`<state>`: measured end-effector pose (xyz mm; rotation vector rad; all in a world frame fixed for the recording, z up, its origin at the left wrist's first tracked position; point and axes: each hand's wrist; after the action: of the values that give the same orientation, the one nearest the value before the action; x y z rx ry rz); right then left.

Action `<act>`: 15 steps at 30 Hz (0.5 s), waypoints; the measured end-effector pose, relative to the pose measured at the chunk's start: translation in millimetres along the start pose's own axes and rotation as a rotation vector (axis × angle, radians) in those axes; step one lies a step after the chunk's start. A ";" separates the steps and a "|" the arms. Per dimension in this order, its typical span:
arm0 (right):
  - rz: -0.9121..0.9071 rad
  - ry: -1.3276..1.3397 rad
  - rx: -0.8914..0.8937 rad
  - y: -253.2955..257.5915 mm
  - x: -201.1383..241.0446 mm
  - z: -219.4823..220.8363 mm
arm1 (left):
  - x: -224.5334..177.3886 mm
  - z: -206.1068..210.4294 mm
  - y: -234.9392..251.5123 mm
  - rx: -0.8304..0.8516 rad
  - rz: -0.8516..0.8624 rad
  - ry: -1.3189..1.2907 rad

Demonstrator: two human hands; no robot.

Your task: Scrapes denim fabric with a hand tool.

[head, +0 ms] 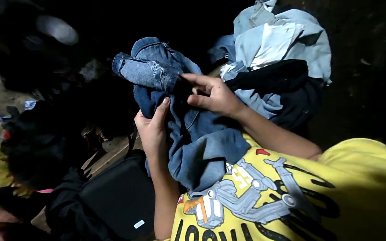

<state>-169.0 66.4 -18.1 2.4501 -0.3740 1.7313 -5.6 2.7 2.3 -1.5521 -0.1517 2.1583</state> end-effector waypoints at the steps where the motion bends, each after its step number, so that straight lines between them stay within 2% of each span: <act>1: 0.009 -0.034 -0.064 5.0 -2.8 0.4 | 0.1 -0.6 0.4 0.005 -0.002 -0.001; 4: 0.059 -0.160 -0.119 26.1 -14.6 -4.6 | 1.3 -2.5 0.2 0.018 -0.003 -0.012; 8: 0.040 -0.244 -0.069 38.0 -16.0 -2.2 | 0.1 -2.2 0.7 0.011 -0.016 -0.022; 11: 0.040 -0.098 0.020 28.2 -17.7 -1.5 | -0.9 -4.6 -0.3 0.001 -0.040 -0.042; 15: 0.315 0.173 0.069 14.8 -5.4 -1.2 | -16.9 -25.6 6.1 0.127 -0.123 -0.030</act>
<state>-175.7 53.2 -23.4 2.3635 -0.7251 2.0922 20.2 -14.7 5.7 -1.4028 -0.1146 2.0547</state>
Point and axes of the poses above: each hand's wrist, its own y-axis towards the middle knuckle, its own z-axis out of the palm, x = y × z, and after that the axes turned 12 degrees about -y, right-handed
